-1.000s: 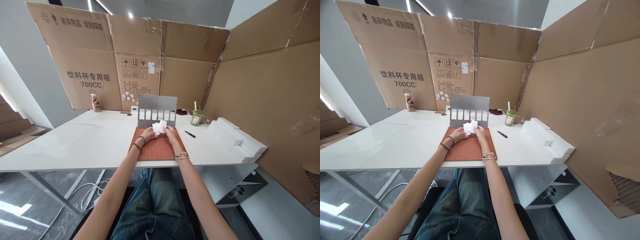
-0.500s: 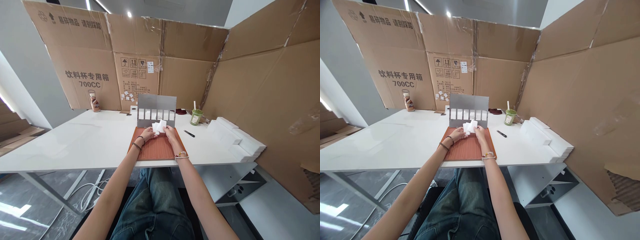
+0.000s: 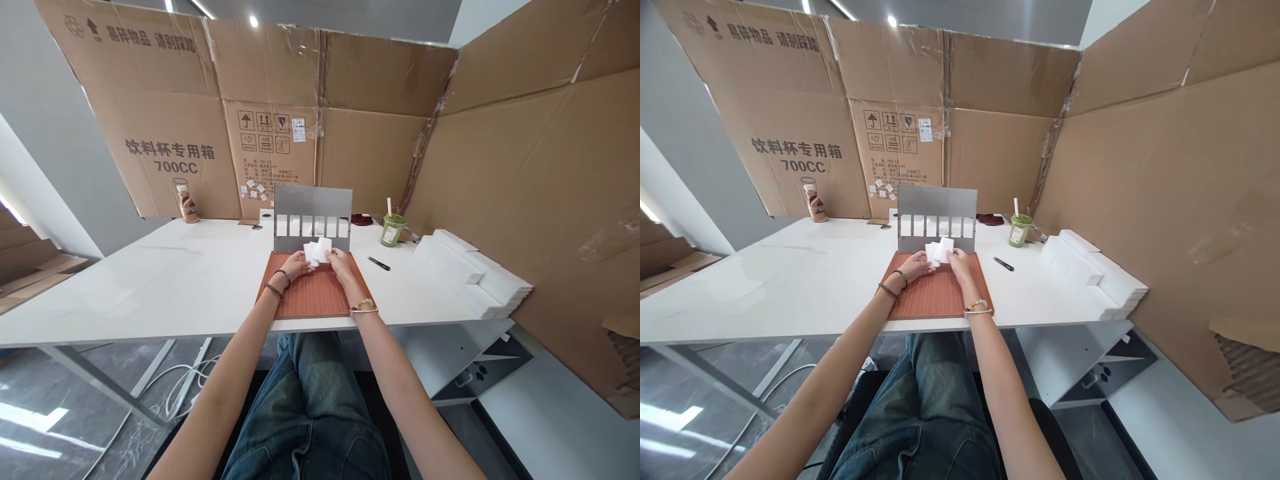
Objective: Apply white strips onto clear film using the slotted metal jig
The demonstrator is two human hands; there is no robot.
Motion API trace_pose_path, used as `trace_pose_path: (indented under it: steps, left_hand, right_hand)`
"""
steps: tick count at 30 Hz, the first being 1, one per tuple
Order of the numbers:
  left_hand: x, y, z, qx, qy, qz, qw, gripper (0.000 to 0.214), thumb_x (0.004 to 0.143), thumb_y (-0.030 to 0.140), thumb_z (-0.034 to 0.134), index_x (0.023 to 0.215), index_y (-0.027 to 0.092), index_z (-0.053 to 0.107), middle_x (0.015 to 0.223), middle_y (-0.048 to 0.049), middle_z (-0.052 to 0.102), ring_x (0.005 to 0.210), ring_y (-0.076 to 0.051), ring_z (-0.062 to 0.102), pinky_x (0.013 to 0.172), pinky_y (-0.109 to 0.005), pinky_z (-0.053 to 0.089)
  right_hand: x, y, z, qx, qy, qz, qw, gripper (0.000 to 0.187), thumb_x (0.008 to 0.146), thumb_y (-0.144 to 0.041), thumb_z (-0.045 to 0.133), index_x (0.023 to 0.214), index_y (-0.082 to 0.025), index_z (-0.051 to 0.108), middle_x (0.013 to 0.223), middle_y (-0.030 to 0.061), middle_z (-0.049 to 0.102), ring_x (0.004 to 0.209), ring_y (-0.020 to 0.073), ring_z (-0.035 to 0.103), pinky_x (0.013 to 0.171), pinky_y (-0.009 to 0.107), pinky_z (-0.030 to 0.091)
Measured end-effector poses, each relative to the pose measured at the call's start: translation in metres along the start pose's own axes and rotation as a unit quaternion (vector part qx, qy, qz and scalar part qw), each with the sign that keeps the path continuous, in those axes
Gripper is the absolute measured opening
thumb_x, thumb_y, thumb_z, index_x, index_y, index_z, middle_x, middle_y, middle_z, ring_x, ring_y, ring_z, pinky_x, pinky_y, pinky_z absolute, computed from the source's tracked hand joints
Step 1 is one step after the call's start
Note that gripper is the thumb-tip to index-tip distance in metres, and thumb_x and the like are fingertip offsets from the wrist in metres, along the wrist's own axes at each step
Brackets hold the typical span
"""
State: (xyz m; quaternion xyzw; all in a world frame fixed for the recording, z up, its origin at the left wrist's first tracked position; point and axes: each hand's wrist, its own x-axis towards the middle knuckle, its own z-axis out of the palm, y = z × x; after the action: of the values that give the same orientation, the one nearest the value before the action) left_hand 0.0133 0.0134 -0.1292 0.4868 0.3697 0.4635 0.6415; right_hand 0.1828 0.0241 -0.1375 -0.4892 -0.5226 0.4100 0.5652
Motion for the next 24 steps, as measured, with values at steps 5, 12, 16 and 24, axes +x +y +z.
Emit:
trace_pose_path:
  steps: [5, 12, 16, 24]
  left_hand:
    - [0.0023, -0.0009, -0.0004, 0.002, -0.003, 0.002, 1.0, 0.024, 0.091, 0.027, 0.058, 0.11, 0.013, 0.057, 0.1, -0.0055, 0.061, 0.08, -0.014, 0.062, 0.067, -0.03, 0.055]
    - [0.0001, 0.0001, -0.0012, -0.005, -0.009, 0.001, 1.0, 0.025, 0.09, 0.027, 0.058, 0.111, 0.013, 0.057, 0.101, -0.0058, 0.061, 0.081, -0.015, 0.062, 0.069, -0.031, 0.055]
    - [-0.0014, 0.0015, -0.001, -0.01, -0.009, -0.005, 1.0, 0.024, 0.09, 0.027, 0.058, 0.11, 0.013, 0.057, 0.102, -0.0059, 0.061, 0.082, -0.015, 0.062, 0.07, -0.031, 0.055]
    - [-0.0025, 0.0021, 0.0001, -0.005, -0.006, -0.005, 1.0, 0.025, 0.09, 0.027, 0.058, 0.111, 0.013, 0.057, 0.102, -0.0061, 0.061, 0.083, -0.015, 0.062, 0.07, -0.032, 0.055]
  right_hand:
    - [0.0025, 0.0009, 0.0013, 0.006, -0.003, 0.005, 1.0, 0.026, 0.091, -0.033, 0.058, 0.107, -0.013, 0.059, 0.106, 0.0057, 0.061, 0.09, 0.0178, 0.061, 0.077, 0.036, 0.054]
    - [0.0022, 0.0004, 0.0018, 0.015, -0.005, 0.007, 1.0, 0.026, 0.092, -0.033, 0.058, 0.109, -0.013, 0.059, 0.108, 0.0061, 0.061, 0.092, 0.0185, 0.061, 0.079, 0.037, 0.053]
    - [-0.0002, -0.001, 0.0013, 0.02, -0.009, 0.004, 1.0, 0.025, 0.092, -0.033, 0.058, 0.108, -0.014, 0.059, 0.107, 0.0059, 0.061, 0.091, 0.0182, 0.061, 0.079, 0.036, 0.053]
    - [-0.0011, -0.0026, 0.0014, 0.021, -0.015, 0.002, 1.0, 0.026, 0.092, -0.033, 0.058, 0.108, -0.013, 0.059, 0.106, 0.0059, 0.061, 0.091, 0.0179, 0.061, 0.078, 0.036, 0.054]
